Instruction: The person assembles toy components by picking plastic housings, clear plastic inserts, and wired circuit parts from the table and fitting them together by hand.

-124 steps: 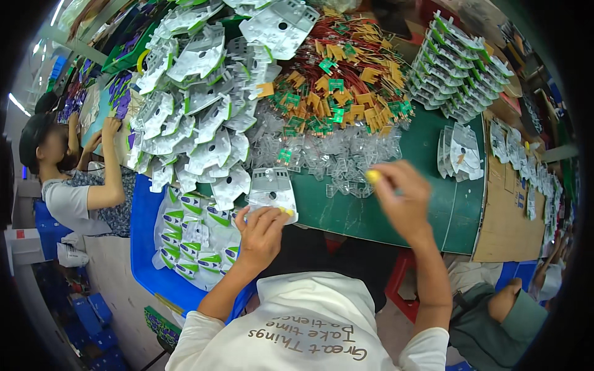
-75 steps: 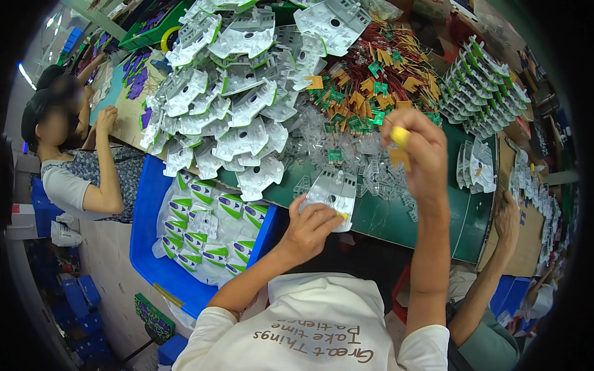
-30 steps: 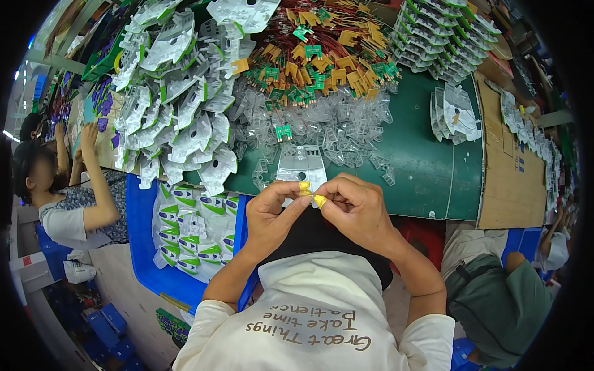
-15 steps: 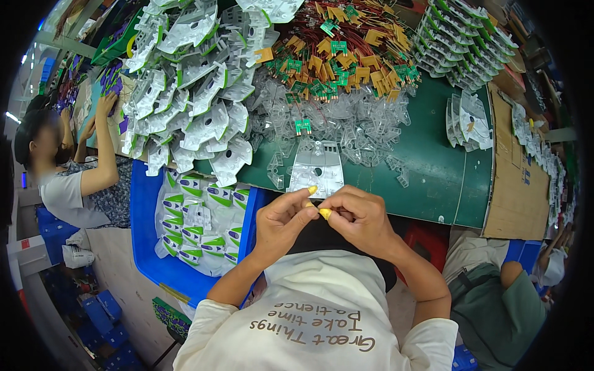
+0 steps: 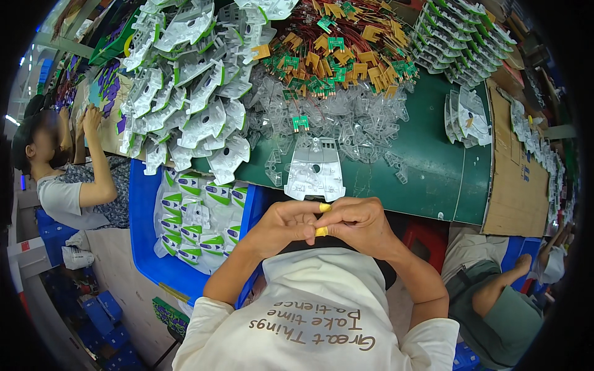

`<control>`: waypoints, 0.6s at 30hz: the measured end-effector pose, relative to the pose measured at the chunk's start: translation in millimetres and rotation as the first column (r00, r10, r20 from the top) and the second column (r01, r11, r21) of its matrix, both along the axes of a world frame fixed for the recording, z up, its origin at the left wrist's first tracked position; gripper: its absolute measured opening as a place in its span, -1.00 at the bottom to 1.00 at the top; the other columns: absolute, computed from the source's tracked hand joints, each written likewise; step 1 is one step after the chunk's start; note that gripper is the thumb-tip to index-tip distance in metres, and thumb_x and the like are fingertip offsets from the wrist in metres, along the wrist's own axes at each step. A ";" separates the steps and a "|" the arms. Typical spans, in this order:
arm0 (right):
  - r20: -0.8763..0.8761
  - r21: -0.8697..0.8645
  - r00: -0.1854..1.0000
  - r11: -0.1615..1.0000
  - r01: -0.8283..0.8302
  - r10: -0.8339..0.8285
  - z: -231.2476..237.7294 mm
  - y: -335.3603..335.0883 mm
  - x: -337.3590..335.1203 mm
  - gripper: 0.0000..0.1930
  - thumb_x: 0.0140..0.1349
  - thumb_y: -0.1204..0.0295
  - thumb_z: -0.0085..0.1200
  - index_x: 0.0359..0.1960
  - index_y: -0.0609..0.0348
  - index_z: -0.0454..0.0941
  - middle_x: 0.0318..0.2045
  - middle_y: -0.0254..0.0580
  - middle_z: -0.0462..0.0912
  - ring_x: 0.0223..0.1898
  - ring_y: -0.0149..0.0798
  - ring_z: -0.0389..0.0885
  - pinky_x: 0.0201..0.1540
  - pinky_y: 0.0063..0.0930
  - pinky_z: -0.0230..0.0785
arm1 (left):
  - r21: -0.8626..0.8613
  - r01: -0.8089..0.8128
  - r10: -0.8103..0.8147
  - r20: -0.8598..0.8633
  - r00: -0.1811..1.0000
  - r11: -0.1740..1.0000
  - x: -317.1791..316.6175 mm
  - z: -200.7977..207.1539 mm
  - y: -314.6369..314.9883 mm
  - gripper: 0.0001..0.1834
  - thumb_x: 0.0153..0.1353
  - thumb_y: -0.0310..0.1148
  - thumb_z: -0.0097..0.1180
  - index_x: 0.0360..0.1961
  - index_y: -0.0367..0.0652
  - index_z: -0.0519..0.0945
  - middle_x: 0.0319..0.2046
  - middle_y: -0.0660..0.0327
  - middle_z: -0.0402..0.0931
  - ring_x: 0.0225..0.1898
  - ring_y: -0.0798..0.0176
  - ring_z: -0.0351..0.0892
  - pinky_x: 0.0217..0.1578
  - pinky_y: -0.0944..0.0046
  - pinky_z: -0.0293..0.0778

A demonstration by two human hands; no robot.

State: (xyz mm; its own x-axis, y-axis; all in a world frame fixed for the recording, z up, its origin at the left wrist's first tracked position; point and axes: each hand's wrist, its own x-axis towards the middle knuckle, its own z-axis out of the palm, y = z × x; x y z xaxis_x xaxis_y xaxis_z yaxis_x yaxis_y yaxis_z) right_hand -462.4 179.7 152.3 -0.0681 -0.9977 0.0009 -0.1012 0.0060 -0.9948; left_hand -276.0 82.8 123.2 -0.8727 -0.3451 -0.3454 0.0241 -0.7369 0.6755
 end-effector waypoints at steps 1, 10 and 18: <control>0.003 0.004 1.000 1.000 0.001 -0.001 2.8 -2.2 0.3 -0.84 0.02 0.65 0.27 -0.32 0.25 0.70 -0.42 -0.21 0.67 -0.38 -0.36 0.63 -0.37 -0.55 0.43 | 0.230 0.069 -0.053 -0.076 0.996 0.971 -2.7 -0.8 -5.2 -0.53 0.15 -0.53 0.29 0.11 -0.25 0.50 -0.37 0.28 0.57 -0.35 0.45 0.55 -0.30 0.44 0.47; -0.528 -0.079 0.840 0.992 0.100 -0.127 12.1 -31.6 -17.2 -0.89 0.08 0.59 0.16 -0.33 0.24 0.54 -0.41 -0.17 0.55 -0.47 -0.26 0.58 -0.46 -0.41 0.39 | -0.989 0.041 0.378 -0.016 0.926 -0.143 -15.1 16.5 -57.0 -0.46 0.00 -0.51 0.32 0.06 -0.28 0.48 -0.22 0.05 0.55 -0.20 0.04 0.52 -0.21 0.20 0.45; -0.888 -0.153 0.446 0.987 -0.048 -0.116 -25.6 -59.1 -10.9 -0.80 0.01 0.58 0.17 -0.28 0.25 0.53 -0.39 -0.17 0.51 -0.44 -0.10 0.61 -0.46 -0.26 0.44 | -0.989 0.115 0.444 0.144 0.884 0.091 -30.0 -0.1 -41.0 -0.53 0.04 -0.58 0.21 0.04 -0.29 0.47 -0.21 -0.03 0.45 -0.18 -0.12 0.46 -0.14 0.04 0.42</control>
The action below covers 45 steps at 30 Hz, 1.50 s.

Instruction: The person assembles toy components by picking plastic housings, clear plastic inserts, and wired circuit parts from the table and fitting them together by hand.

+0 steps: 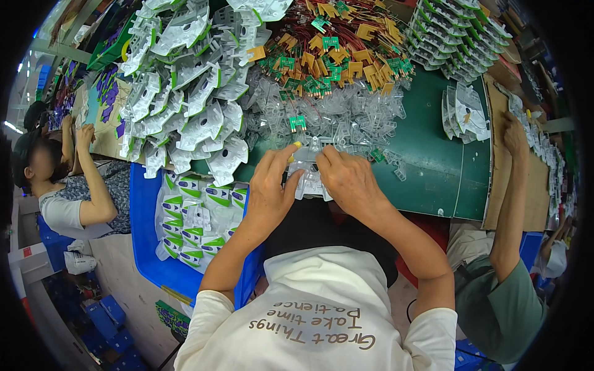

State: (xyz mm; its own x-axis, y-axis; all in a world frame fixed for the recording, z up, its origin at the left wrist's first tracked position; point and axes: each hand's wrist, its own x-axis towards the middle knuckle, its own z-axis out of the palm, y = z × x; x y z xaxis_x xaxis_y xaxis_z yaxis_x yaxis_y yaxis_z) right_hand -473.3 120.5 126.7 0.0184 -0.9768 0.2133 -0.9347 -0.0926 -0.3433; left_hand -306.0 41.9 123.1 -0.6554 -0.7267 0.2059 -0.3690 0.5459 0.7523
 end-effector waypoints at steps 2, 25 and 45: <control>0.043 0.009 0.999 1.000 -0.019 0.019 6.4 6.8 -3.6 -0.82 0.02 0.58 0.16 -0.30 0.25 0.53 -0.40 -0.16 0.49 -0.44 -0.12 0.62 -0.47 -0.27 0.45 | -0.090 0.027 -0.030 -0.036 0.999 0.996 4.3 -5.1 -0.6 -0.52 0.02 -0.60 0.27 0.03 -0.30 0.50 -0.23 0.03 0.52 -0.24 0.07 0.55 -0.20 0.23 0.48; 0.046 0.070 0.999 0.997 0.008 -0.011 13.0 49.3 -18.1 -0.76 -0.03 0.63 0.08 -0.25 0.26 0.53 -0.33 -0.18 0.50 -0.36 -0.15 0.59 -0.41 -0.29 0.47 | 0.141 0.132 -0.097 -0.231 0.968 0.981 -11.7 -4.4 -32.2 -0.59 0.05 -0.60 0.25 -0.01 -0.27 0.56 -0.28 0.07 0.55 -0.31 0.10 0.60 -0.27 0.23 0.53; -0.032 0.037 0.999 0.999 -0.034 0.035 12.6 52.4 -18.5 -0.74 -0.07 0.59 0.12 -0.25 0.28 0.56 -0.33 -0.24 0.49 -0.42 -0.24 0.56 -0.44 -0.35 0.46 | -0.358 0.389 -0.421 -0.014 0.907 0.849 -9.8 -8.5 14.2 -0.64 -0.02 -0.59 0.16 -0.12 -0.33 0.59 -0.12 0.03 0.50 -0.08 -0.01 0.56 -0.06 0.09 0.48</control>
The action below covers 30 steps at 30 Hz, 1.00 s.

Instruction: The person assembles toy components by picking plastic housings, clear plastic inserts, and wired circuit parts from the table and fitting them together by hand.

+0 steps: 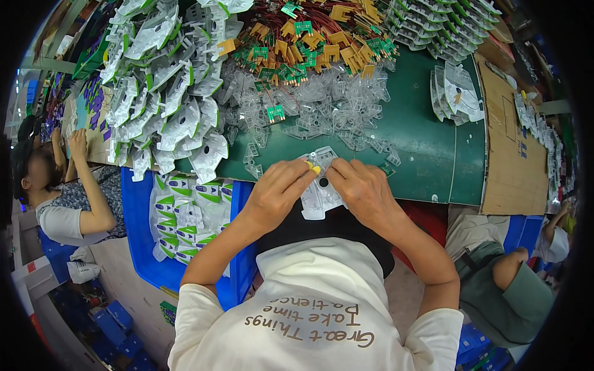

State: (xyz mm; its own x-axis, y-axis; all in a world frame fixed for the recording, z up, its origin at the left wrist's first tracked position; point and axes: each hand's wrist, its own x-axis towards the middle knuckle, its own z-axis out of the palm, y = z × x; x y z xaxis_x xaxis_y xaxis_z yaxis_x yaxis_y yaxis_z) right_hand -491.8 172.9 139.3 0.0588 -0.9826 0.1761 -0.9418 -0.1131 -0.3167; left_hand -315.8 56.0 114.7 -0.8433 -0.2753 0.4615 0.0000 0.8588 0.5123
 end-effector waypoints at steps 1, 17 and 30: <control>0.005 -0.041 1.000 0.999 0.008 -0.007 -2.8 0.5 -0.9 -0.74 -0.08 0.59 0.12 -0.26 0.27 0.56 -0.34 -0.24 0.50 -0.43 -0.25 0.56 -0.46 -0.36 0.46 | -0.043 0.019 -0.019 0.006 1.000 0.999 -2.0 0.1 -2.9 -0.64 -0.02 -0.55 0.14 -0.12 -0.36 0.59 -0.12 0.03 0.49 -0.04 -0.01 0.55 -0.05 0.07 0.47; 0.301 0.005 0.944 0.991 0.136 -0.132 -1.9 6.8 -10.3 -0.76 -0.03 0.50 0.25 -0.28 0.23 0.57 -0.31 -0.14 0.52 -0.33 -0.11 0.59 -0.34 -0.29 0.46 | -0.036 -0.012 0.012 0.000 1.000 0.999 -6.1 -24.5 -0.9 -0.68 -0.01 -0.52 0.30 -0.16 -0.27 0.62 -0.25 0.11 0.58 -0.05 0.04 0.58 -0.12 0.12 0.46; 0.273 0.054 0.954 0.992 0.111 -0.121 18.1 16.8 -9.2 -0.72 -0.02 0.48 0.23 -0.23 0.30 0.61 -0.22 -0.06 0.52 -0.27 -0.06 0.59 -0.26 -0.27 0.47 | 0.261 0.121 -0.152 0.101 0.983 0.958 -15.7 -13.2 -10.4 -0.24 0.03 -0.61 0.16 0.33 -0.06 0.32 -0.18 0.19 0.57 -0.17 0.12 0.42 -0.11 0.17 0.30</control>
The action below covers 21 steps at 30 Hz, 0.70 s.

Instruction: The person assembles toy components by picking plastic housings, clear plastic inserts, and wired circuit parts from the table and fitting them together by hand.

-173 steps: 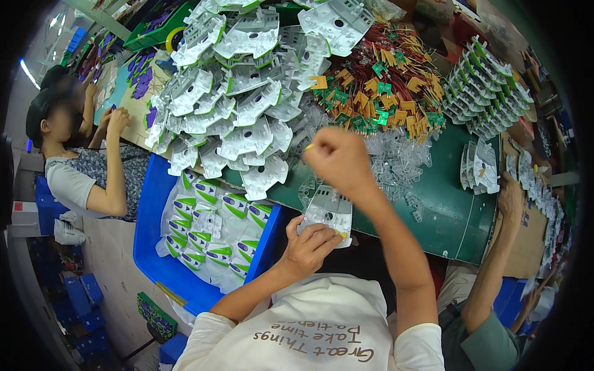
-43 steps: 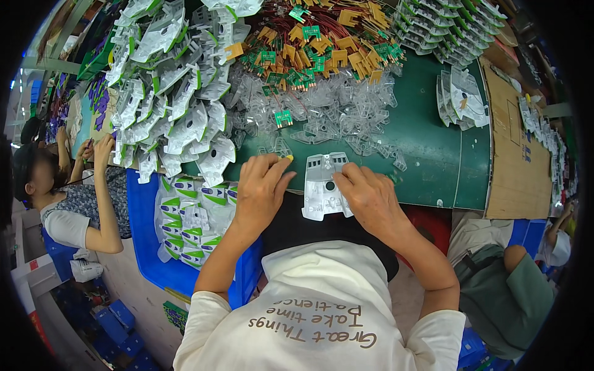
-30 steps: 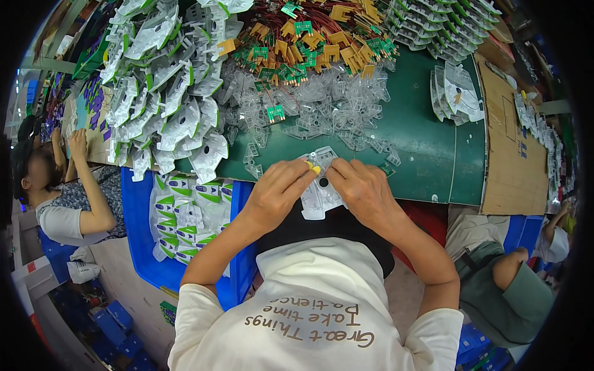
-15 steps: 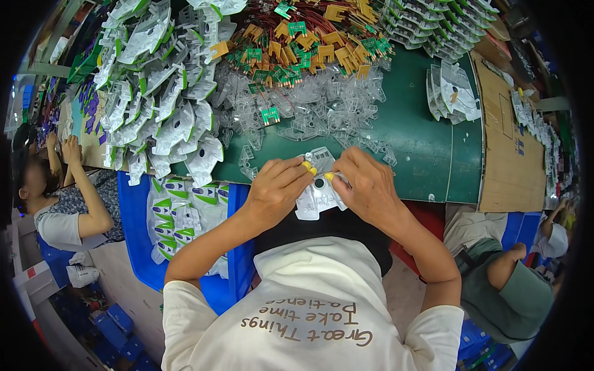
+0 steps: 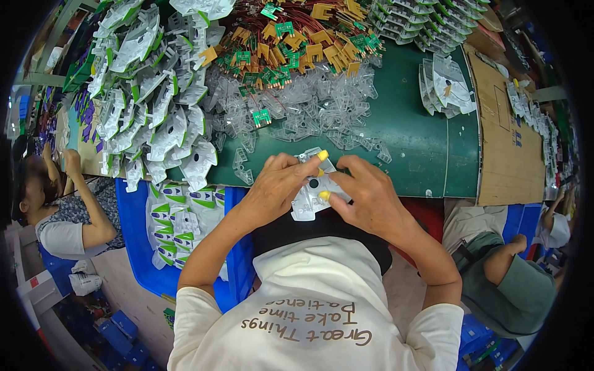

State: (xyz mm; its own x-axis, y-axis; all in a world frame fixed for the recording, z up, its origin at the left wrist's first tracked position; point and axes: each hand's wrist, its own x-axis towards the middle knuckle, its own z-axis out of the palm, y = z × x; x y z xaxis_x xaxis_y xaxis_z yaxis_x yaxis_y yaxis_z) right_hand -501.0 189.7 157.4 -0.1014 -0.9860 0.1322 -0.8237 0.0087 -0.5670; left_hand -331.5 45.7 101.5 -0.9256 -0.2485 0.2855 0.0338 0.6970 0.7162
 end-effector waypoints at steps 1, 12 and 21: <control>0.182 0.011 0.982 0.999 0.040 -0.042 5.6 1.8 -1.2 -0.76 0.00 0.56 0.19 -0.24 0.32 0.60 -0.23 -0.04 0.55 -0.29 -0.08 0.61 -0.27 -0.31 0.47 | -0.050 0.027 -0.024 0.059 0.998 0.998 0.8 4.0 -0.5 -0.22 0.01 -0.60 0.17 0.33 -0.04 0.32 -0.18 0.20 0.57 -0.18 0.13 0.41 -0.12 0.17 0.29; -0.104 -0.193 0.994 0.981 0.003 -0.024 -11.2 19.9 30.3 -0.73 -0.12 0.67 0.21 -0.29 0.22 0.64 -0.31 -0.16 0.62 -0.41 -0.21 0.62 -0.37 -0.37 0.46 | -0.030 -0.016 0.017 0.046 0.999 0.999 -2.0 -1.0 7.2 -0.20 0.02 -0.63 0.15 0.35 -0.09 0.26 -0.20 0.17 0.55 -0.17 0.08 0.42 -0.14 0.15 0.27; 0.171 -0.167 0.966 0.961 0.220 -0.192 -11.1 27.9 10.6 -0.78 0.00 0.70 0.15 -0.27 0.26 0.57 -0.45 -0.11 0.60 -0.49 -0.27 0.60 -0.51 -0.47 0.42 | 0.026 -0.042 0.042 0.002 0.999 0.999 -2.2 -1.6 4.7 -0.16 -0.07 -0.70 0.15 0.34 -0.15 0.27 -0.22 0.17 0.54 -0.15 0.07 0.41 -0.12 0.14 0.26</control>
